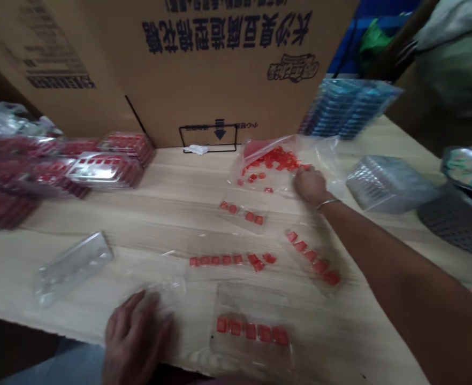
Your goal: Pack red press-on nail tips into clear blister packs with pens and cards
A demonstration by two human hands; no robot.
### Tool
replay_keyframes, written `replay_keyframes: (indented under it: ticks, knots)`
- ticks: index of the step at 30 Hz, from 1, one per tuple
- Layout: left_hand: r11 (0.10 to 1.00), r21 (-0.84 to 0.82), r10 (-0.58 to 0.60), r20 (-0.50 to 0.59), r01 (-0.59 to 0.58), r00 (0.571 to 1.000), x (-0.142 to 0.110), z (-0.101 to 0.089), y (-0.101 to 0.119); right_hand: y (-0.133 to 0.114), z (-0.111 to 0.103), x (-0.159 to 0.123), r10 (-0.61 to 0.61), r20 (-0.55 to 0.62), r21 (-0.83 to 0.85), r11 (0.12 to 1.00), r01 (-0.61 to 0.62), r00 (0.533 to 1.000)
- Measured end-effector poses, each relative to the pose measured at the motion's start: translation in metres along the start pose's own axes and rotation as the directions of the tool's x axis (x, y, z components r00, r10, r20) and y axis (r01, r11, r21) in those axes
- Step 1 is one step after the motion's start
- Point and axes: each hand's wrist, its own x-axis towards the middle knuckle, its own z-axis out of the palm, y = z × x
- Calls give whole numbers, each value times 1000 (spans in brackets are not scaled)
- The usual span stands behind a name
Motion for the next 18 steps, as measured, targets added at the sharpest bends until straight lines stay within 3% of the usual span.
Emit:
replay_keyframes:
  ticks: [5, 9, 11, 14, 16, 18]
  knots:
    - [998, -49, -40, -23, 39, 999, 8, 8, 18, 6, -22, 1, 76, -58, -55, 995, -79, 995]
    - [995, -84, 39, -93, -47, 995, 9, 6, 23, -31, -42, -23, 2, -108, -79, 997, -11, 994]
    - [971, -162, 157, -125, -176, 980, 18, 5, 30, -59, -52, -48, -66, -107, -50, 997, 61, 992]
    - [893, -301, 312, -127, -336, 942, 55, 8, 52, -105, -65, -103, -137, -97, -14, 991, 137, 986]
    - [845, -361, 399, -62, -394, 915, 90, 13, 74, -131, -72, -148, -165, -57, 42, 985, 167, 985]
    - [833, -376, 472, 101, -406, 876, 124, 20, 100, -149, -75, -192, -164, -9, 70, 984, 164, 986]
